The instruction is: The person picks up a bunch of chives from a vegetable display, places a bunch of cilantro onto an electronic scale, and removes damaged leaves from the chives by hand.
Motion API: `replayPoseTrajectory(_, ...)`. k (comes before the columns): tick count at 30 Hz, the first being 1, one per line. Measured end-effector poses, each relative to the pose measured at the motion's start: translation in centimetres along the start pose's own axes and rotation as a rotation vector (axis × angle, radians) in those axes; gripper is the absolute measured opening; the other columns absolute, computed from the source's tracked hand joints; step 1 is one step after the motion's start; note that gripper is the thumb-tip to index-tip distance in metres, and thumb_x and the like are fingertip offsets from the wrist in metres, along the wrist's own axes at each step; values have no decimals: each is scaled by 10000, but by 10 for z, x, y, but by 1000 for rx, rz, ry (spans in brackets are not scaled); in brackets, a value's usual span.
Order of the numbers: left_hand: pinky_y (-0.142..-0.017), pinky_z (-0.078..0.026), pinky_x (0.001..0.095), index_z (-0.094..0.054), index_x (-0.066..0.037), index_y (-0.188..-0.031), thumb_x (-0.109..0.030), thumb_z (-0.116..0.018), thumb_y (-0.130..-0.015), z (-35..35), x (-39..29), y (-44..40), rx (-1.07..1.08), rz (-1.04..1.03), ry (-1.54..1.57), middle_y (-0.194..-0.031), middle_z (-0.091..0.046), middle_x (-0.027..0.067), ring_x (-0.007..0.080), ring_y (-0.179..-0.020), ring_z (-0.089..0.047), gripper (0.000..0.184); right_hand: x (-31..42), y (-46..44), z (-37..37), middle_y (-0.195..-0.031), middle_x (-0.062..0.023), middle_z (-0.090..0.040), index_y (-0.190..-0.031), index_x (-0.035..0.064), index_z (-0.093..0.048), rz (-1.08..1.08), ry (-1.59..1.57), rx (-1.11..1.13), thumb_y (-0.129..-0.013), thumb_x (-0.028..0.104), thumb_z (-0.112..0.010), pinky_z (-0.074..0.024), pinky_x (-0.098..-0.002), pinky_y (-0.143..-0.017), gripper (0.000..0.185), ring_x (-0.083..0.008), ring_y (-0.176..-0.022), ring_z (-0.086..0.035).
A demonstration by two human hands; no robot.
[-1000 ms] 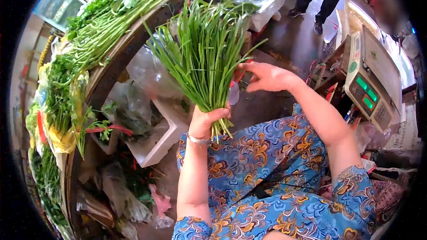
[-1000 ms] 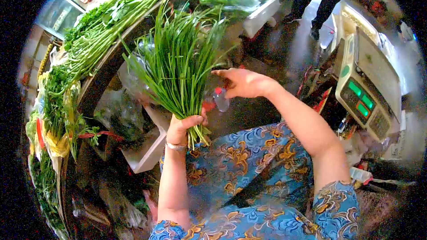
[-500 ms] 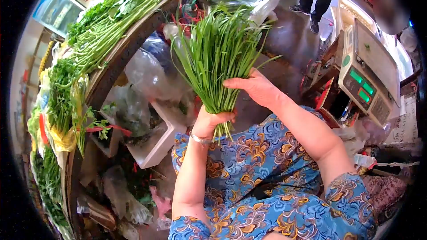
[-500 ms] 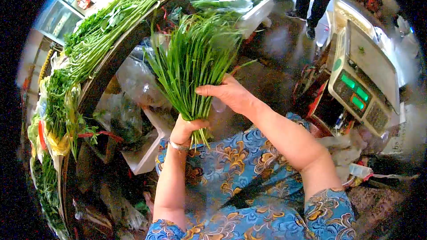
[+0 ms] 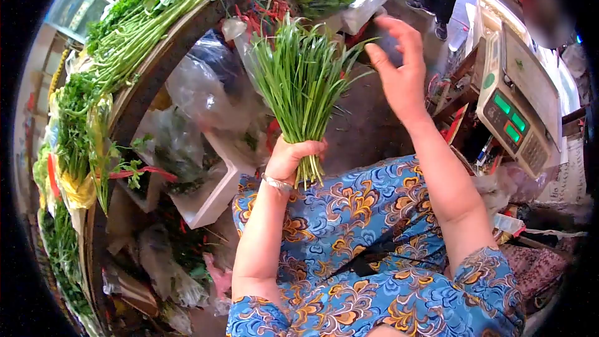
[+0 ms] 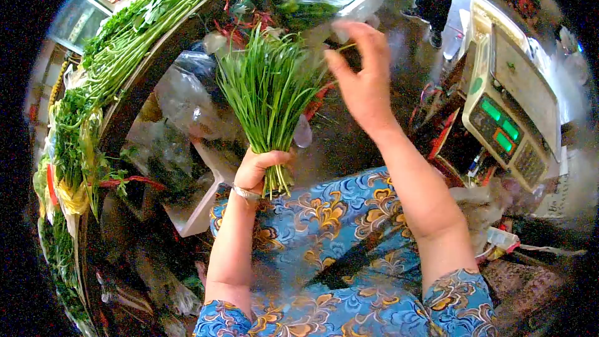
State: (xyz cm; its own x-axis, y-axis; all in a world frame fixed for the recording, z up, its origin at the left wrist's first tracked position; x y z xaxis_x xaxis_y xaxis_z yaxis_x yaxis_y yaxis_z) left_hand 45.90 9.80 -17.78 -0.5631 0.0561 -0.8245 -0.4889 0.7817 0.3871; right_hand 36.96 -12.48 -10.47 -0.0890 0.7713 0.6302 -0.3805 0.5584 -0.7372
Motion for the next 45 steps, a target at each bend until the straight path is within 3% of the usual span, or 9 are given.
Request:
replayPoseTrajectory(2,-583,-517,291,-620,-3,-970,34,-717,-674,-2,1,-2,-27,-6,-21,-811,-658,74,168,-637,-626,314,9,6,-14,-1060,-69,-607,-971,119,-675,103,-30,131,-765,83,-708,-395,-377,-946,211,-265,-1038,-546)
replayPoseTrajectory(9,-592,-495,277,-617,-21,-969,63,-690,-660,-6,8,-11,-69,-35,-54,-819,-645,53,150,-661,-614,328,16,25,-55,-934,-82,-581,-1008,101,-672,133,-88,407,-759,155,-724,-409,-405,-861,260,-288,-962,-544)
replayPoseTrajectory(17,-489,-507,324,-593,-29,-973,9,-704,-687,-1,2,-12,-91,52,66,-766,-637,76,187,-562,-611,308,12,23,-54,-819,-94,-583,-826,71,-645,97,-191,519,-799,168,-692,-448,-395,-758,111,-293,-838,-577)
replayPoseTrajectory(21,-613,-544,313,-558,-18,-1124,19,-677,-719,14,3,-14,-52,92,80,-886,-645,78,195,-683,-636,423,17,31,-52,-820,-103,-589,-821,51,-637,55,-233,594,-805,149,-688,-466,-384,-736,111,-299,-833,-588)
replayPoseTrajectory(29,-681,-527,290,-538,-40,-1152,47,-662,-715,8,7,-14,-38,52,79,-950,-627,60,175,-782,-631,462,22,41,-61,-952,-37,-675,-904,23,-603,-584,-878,738,-905,128,-587,-474,-236,-576,106,-75,-699,-606)
replayPoseTrajectory(33,-718,-514,286,-531,-62,-1182,58,-664,-696,1,8,-14,-14,18,30,-949,-612,16,160,-822,-612,518,19,55,-72,-929,-65,-670,-922,62,-572,-986,-1180,743,-943,166,-556,-411,-186,-476,107,-89,-654,-618)
replayPoseTrajectory(39,-739,-503,292,-583,-55,-1157,39,-680,-680,4,9,-13,31,24,-95,-971,-625,14,160,-820,-606,495,1,46,-65,-735,23,-563,-910,80,-580,-1005,-1202,972,-920,144,-596,-377,-195,-458,66,-41,-524,-478)
replayPoseTrajectory(41,-724,-504,288,-592,-49,-1157,34,-683,-679,8,9,-12,40,10,-88,-966,-631,23,161,-808,-608,495,-11,30,-52,-742,37,-551,-934,82,-586,-1140,-1244,922,-919,134,-598,-363,-194,-455,55,-32,-530,-453)
replayPoseTrajectory(45,-619,-508,285,-586,-23,-1166,15,-690,-682,13,1,-9,91,49,-30,-881,-644,65,169,-694,-608,496,-32,4,-29,-758,37,-545,-1043,66,-602,-1039,-1359,657,-945,119,-565,-413,-199,-542,117,-21,-551,-438)
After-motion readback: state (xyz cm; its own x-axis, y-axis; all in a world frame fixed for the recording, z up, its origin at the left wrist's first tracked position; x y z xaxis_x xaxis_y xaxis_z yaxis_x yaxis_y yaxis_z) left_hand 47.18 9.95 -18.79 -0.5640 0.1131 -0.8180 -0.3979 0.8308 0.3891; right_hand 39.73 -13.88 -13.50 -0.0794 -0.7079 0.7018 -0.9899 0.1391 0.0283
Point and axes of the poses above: each hand's wrist, its own y-axis away from the middle knuckle, its own z-axis out of the back of the hand, x = y × z, the point moved 2 cm from there along -y, towards the middle knuckle
